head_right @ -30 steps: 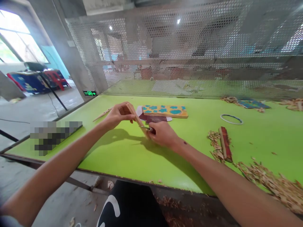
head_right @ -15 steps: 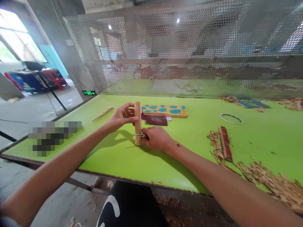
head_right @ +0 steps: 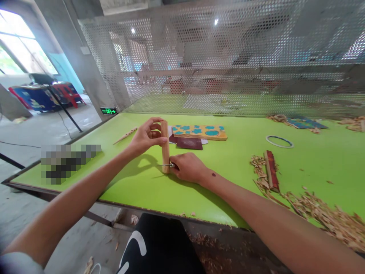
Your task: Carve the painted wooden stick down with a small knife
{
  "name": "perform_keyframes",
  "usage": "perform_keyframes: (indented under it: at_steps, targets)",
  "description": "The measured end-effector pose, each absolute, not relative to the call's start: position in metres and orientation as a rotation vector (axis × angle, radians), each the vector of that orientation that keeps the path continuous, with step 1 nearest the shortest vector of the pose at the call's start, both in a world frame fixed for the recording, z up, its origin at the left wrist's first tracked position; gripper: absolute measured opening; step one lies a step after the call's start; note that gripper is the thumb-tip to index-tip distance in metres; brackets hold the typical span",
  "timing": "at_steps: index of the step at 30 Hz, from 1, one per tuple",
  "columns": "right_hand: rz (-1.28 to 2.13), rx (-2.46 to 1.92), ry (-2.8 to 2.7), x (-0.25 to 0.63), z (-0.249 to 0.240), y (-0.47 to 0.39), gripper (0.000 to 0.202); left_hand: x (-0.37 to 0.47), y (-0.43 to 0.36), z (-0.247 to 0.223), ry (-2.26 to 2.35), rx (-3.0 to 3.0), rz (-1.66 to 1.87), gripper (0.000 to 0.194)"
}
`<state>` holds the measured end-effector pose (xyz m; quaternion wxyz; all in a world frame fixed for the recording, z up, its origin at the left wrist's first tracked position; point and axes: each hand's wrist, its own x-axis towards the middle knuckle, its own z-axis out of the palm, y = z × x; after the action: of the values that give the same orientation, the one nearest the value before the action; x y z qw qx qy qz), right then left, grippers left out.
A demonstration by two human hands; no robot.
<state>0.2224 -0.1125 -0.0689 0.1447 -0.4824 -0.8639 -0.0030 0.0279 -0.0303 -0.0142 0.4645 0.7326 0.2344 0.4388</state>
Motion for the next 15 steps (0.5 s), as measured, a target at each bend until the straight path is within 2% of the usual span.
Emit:
perform_keyframes:
  at_steps: [4,7,15]
  targets:
    - [0.027,-1.373,-2.460,0.221,-0.069,-0.113,0.012,0.021,-0.029,-0.010,0.498,1.817,0.991,0.066]
    - [0.120,-1.338,-2.412,0.222,-0.067,-0.114,0.015,0.019,-0.029,-0.005,0.437,1.810,0.949,0.056]
    - [0.358,-1.140,-2.380,0.234,-0.066,-0.112,0.013,0.011,-0.021,0.005,0.531,1.736,1.238,0.038]
